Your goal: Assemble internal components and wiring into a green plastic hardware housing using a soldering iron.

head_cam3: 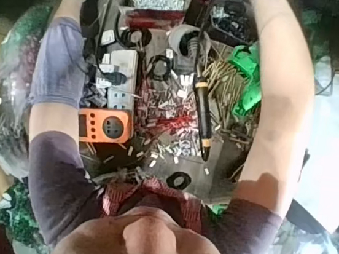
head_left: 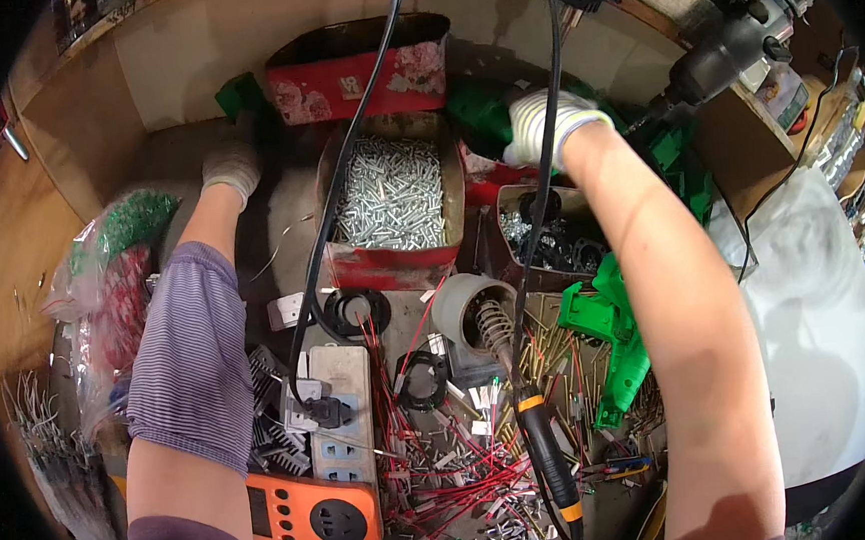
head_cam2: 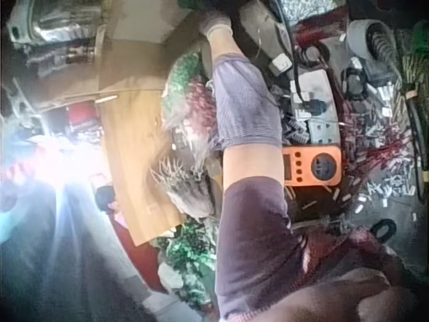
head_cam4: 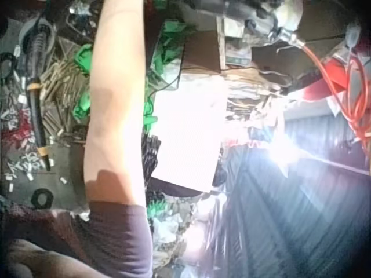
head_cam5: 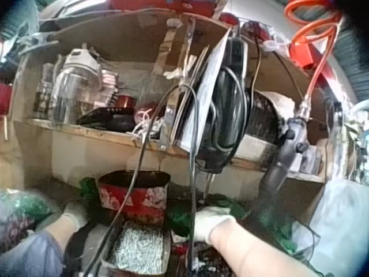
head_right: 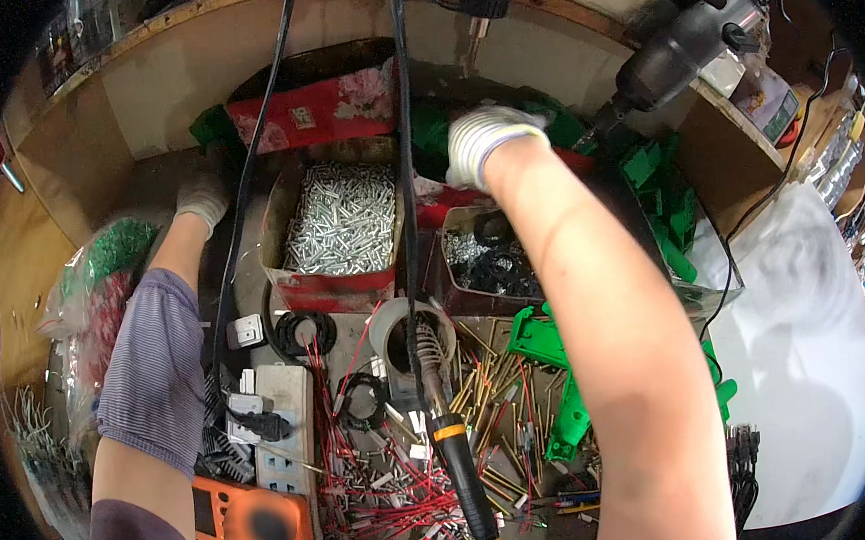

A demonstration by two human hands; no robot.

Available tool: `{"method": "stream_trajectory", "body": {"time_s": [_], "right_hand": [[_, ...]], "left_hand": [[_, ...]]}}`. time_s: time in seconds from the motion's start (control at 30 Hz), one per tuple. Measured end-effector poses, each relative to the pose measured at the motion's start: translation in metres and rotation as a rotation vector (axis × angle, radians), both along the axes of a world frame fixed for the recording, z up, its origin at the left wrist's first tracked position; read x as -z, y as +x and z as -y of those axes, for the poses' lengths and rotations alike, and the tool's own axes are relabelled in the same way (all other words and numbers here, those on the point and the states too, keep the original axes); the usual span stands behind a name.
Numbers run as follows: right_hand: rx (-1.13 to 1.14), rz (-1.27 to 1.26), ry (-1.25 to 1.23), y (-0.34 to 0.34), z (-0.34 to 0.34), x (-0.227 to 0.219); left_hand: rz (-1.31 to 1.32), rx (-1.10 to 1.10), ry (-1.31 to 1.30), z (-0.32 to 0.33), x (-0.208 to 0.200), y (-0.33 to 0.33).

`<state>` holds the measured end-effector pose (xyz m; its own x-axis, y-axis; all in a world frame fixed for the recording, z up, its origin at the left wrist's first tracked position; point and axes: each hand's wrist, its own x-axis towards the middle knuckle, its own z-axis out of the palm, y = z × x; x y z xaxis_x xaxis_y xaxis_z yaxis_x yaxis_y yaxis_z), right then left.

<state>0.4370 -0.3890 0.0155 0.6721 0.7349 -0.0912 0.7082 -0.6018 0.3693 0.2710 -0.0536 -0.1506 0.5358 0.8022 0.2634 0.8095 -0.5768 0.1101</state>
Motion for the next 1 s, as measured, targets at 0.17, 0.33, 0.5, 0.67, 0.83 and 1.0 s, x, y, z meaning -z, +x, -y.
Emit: {"method": "stream_trajectory", "body": {"time_s": [0.17, 0.33, 0.5, 0.67, 0.83, 1.0], "right_hand": [[0.007, 0.241, 0.226, 0.056, 0.016, 0.031], [-0.295, 0.429, 0.249, 0.075, 0.026, 0.039], [-0.232, 0.445, 0.032, 0.042, 0.03, 0.017], [-0.495, 0.62, 0.458, 0.009, 0.094, 0.034], [-0.714, 0.47, 0.651, -0.048, 0.182, 0.035], [-0.373, 0.359, 0.797, -0.067, 0.277, 0.051]], "left_hand": [[0.011, 0.002, -0.031, 0.024, -0.014, 0.003], [0.081, 0.065, -0.017, 0.026, -0.014, 0.001], [-0.052, 0.058, -0.044, -0.004, 0.0, -0.01], [0.022, 0.081, -0.106, 0.016, -0.01, 0.004], [0.133, 0.292, 0.084, 0.006, -0.011, -0.01], [0.206, 0.203, -0.094, -0.019, -0.028, -0.011]]}}
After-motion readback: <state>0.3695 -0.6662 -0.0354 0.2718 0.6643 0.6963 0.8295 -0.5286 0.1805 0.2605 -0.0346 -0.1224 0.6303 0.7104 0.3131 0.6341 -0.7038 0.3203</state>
